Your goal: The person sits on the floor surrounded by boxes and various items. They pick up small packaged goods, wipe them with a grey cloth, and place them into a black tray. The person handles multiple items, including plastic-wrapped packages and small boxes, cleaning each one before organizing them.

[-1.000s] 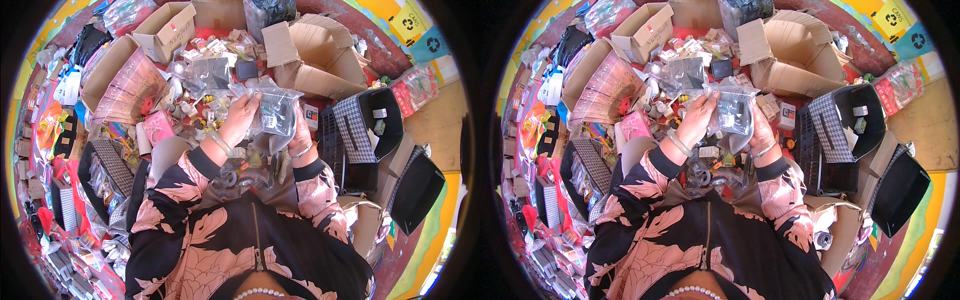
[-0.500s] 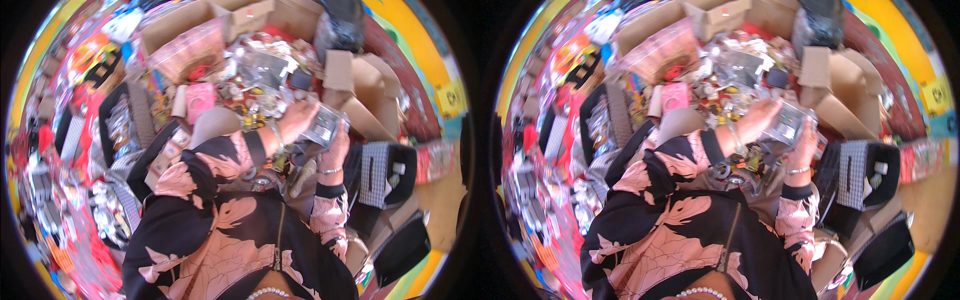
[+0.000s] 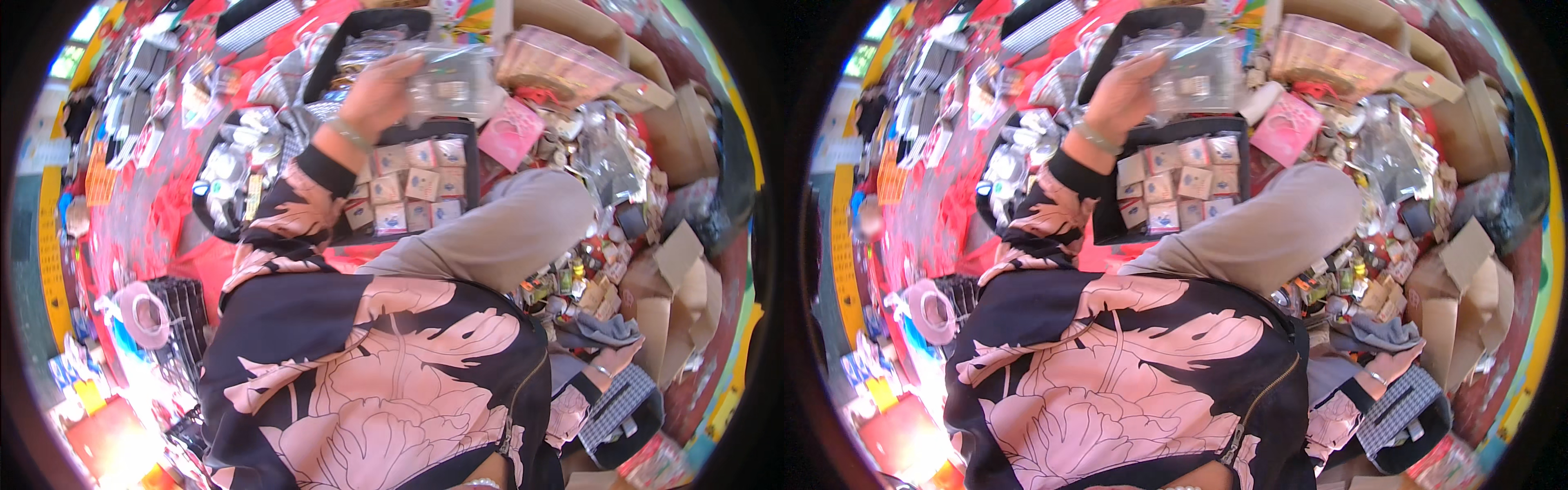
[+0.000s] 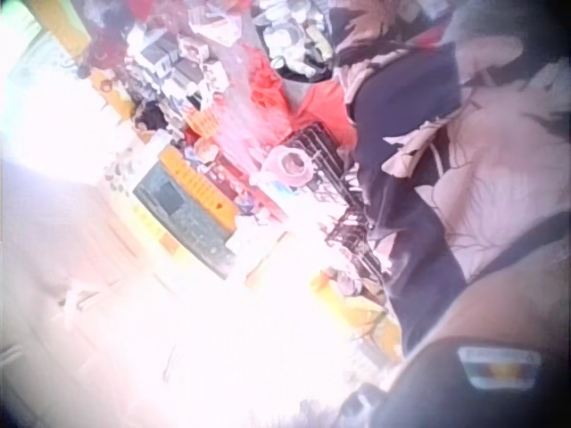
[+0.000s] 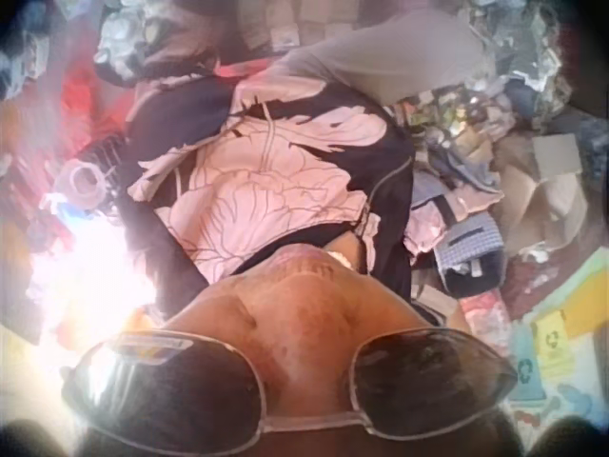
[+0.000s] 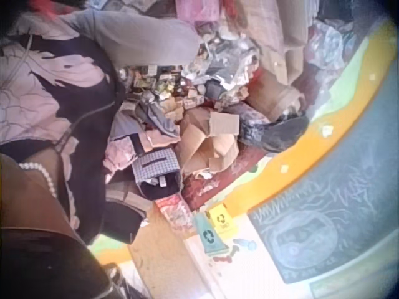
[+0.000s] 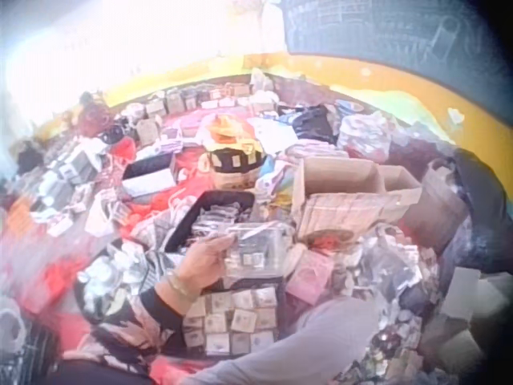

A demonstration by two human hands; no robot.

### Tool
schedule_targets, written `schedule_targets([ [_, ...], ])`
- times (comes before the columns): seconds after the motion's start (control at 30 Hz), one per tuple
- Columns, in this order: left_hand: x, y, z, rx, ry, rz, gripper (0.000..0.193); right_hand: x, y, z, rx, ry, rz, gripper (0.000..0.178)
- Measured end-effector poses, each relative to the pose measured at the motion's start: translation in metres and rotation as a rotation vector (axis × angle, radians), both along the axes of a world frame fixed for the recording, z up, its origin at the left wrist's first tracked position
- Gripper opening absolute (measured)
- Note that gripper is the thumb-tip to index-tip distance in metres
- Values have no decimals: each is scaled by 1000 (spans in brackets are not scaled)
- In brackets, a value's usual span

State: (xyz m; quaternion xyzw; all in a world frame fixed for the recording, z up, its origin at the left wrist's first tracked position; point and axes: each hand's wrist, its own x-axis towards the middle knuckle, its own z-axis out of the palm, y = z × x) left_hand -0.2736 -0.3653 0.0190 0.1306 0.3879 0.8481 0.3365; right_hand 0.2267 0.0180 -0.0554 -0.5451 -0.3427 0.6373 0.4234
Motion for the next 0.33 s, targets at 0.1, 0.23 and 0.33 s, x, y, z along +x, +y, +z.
schedule_targets([
  [0.1,-8,-102,-43,-208,3,230,17,-9,-4,-6,-82,-97,49,49],
  [0.23,17,-172,-136,-720,257,224,19,-55,-45,13,-99,-282,31,52],
  [0.33,41,-185,-166,-1402,1004,156,16,-43,-26,-12,-159,-211,117,57],
])
